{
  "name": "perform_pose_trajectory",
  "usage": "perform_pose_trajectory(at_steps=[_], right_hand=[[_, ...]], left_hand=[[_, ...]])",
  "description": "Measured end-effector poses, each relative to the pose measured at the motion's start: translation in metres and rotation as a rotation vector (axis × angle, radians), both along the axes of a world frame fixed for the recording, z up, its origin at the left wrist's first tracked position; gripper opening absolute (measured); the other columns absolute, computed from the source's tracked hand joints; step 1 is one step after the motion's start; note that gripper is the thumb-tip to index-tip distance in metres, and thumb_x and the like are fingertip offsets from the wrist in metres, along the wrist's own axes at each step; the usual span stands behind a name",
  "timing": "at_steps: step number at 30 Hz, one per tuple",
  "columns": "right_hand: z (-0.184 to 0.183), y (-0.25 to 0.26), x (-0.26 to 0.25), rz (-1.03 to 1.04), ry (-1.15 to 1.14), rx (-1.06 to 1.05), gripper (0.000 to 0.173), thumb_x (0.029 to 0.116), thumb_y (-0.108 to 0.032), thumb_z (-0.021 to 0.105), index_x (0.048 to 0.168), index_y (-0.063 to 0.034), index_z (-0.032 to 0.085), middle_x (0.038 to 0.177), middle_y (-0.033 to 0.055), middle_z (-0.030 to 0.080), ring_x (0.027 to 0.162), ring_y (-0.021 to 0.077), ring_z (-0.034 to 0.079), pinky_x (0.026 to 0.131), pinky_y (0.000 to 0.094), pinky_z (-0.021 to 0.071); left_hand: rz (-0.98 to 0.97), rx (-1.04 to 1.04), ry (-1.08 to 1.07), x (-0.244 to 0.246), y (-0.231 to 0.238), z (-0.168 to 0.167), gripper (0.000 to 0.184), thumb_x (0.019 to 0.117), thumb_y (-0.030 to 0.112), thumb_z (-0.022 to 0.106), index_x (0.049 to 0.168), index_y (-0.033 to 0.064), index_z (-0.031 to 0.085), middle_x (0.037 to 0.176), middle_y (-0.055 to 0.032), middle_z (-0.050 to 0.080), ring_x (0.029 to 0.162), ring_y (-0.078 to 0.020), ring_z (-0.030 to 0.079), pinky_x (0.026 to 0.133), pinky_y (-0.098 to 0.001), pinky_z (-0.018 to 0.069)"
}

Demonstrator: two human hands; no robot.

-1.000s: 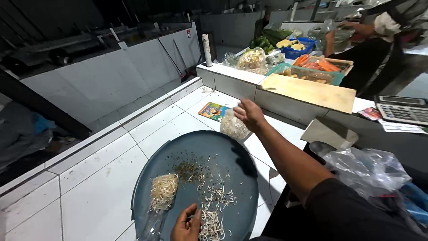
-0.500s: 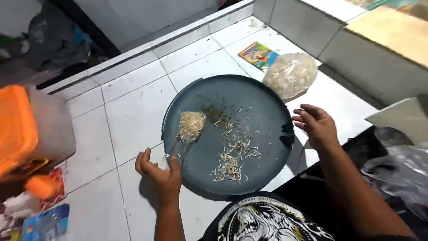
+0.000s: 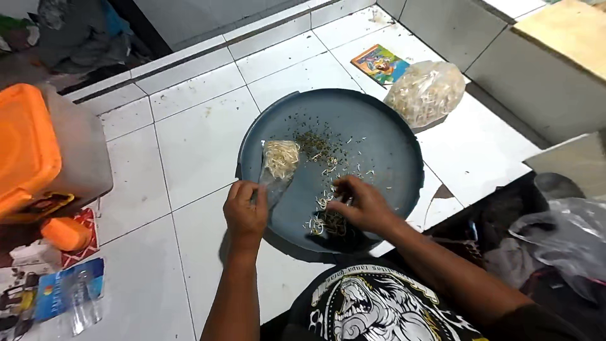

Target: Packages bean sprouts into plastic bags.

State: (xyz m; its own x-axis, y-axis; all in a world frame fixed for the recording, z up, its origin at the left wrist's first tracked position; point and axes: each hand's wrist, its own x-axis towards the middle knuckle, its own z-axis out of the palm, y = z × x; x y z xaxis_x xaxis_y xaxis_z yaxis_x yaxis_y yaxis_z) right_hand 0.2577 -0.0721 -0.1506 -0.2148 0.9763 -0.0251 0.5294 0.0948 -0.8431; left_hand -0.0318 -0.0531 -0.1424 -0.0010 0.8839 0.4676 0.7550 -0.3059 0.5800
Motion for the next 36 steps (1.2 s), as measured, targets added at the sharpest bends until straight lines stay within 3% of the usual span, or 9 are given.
perform_pose_trajectory(at_steps=[3,7,11,17,22,26,30,34,36], right_hand=[[0.02,0.012,-0.052,0.016,-0.095,0.044,0.077,0.0869,-0.058,0.075,0.144,-0.0131,0.049,0.105,0.0044,0.072,0.079,0.0206,0.07,0.07,0.0481,0.0614],[0.031,0.044,-0.068,0.06,-0.372,0.155,0.034,0.0929,-0.023,0.067,0.126,-0.0153,0.067,0.087,0.0038,0.074,0.076,0.0261,0.072,0.067,0.0559,0.0585],[0.064,0.07,-0.041,0.107,-0.459,0.193,0.021,0.0932,-0.018,0.066,0.113,-0.016,0.074,0.091,0.005,0.075,0.082,0.0259,0.072,0.073,0.0562,0.0589],[0.082,0.087,-0.006,0.333,-0.193,0.309,0.027,0.1046,-0.023,0.059,0.126,-0.0087,0.067,0.108,0.005,0.073,0.092,0.0124,0.071,0.083,0.0346,0.0617],[0.007,0.087,0.04,-0.072,-0.625,0.036,0.047,0.0954,-0.013,0.063,0.142,-0.0184,0.061,0.141,0.025,0.056,0.126,0.0493,0.054,0.094,0.0682,0.0503],[-0.031,0.039,0.032,-0.044,-0.764,-0.133,0.051,0.0868,-0.018,0.075,0.137,-0.0212,0.064,0.134,0.0279,0.057,0.121,0.0526,0.055,0.082,0.0696,0.0536],[-0.026,-0.009,0.005,0.109,-0.616,-0.071,0.043,0.0903,-0.016,0.07,0.132,-0.0256,0.069,0.128,0.0179,0.063,0.112,0.0377,0.064,0.086,0.0587,0.057],[-0.027,0.048,0.003,-0.029,-0.585,-0.001,0.047,0.0945,-0.015,0.063,0.14,-0.0235,0.063,0.13,0.0225,0.06,0.113,0.0409,0.063,0.086,0.0589,0.0562],[-0.044,0.083,-0.002,-0.091,-0.634,-0.074,0.057,0.0922,-0.016,0.065,0.146,-0.0312,0.058,0.136,0.0239,0.055,0.118,0.0432,0.059,0.086,0.0608,0.0553]], left_hand=[[-0.127,0.003,0.034,0.021,-0.01,0.02,0.018,0.0974,0.018,0.066,0.091,0.0012,0.069,0.097,-0.0122,0.068,0.088,-0.02,0.067,0.08,-0.0381,0.059],[-0.199,0.065,0.101,0.034,-0.026,0.023,0.006,0.0892,0.005,0.066,0.091,0.0005,0.063,0.111,-0.017,0.061,0.091,-0.0243,0.066,0.077,-0.0381,0.0602],[-0.25,-0.067,0.224,0.033,-0.036,0.03,0.023,0.0876,0.001,0.07,0.108,0.0117,0.074,0.142,-0.0196,0.052,0.081,-0.0297,0.07,0.066,-0.0468,0.0623],[-0.277,-0.193,0.194,0.037,-0.005,0.056,0.052,0.0932,-0.005,0.05,0.144,0.0041,0.057,0.154,-0.0133,0.051,0.134,-0.028,0.058,0.107,-0.048,0.0516],[-0.203,-0.099,-0.198,0.008,-0.034,0.109,0.053,0.0947,0.002,0.051,0.147,0.0093,0.054,0.155,-0.0079,0.048,0.076,-0.0098,0.066,0.057,-0.0295,0.0564],[-0.15,0.003,-0.334,-0.047,-0.066,0.119,0.052,0.0987,0.008,0.052,0.15,0.0073,0.047,0.155,-0.0079,0.046,0.075,-0.0107,0.067,0.054,-0.0274,0.058],[0.031,0.018,-0.485,-0.085,-0.106,0.095,0.048,0.0996,0.006,0.051,0.147,0.0059,0.045,0.121,-0.0018,0.063,0.064,-0.0084,0.064,0.055,-0.0239,0.0587],[0.157,-0.03,-0.485,-0.087,-0.13,0.075,0.046,0.0966,0.001,0.048,0.143,0.0045,0.049,0.11,0.0008,0.067,0.06,-0.0079,0.064,0.053,-0.0245,0.0581],[0.205,-0.061,-0.433,-0.091,-0.135,0.063,0.049,0.0969,0.004,0.047,0.146,0.0035,0.047,0.126,-0.0028,0.063,0.062,-0.0062,0.063,0.053,-0.0235,0.0573]])
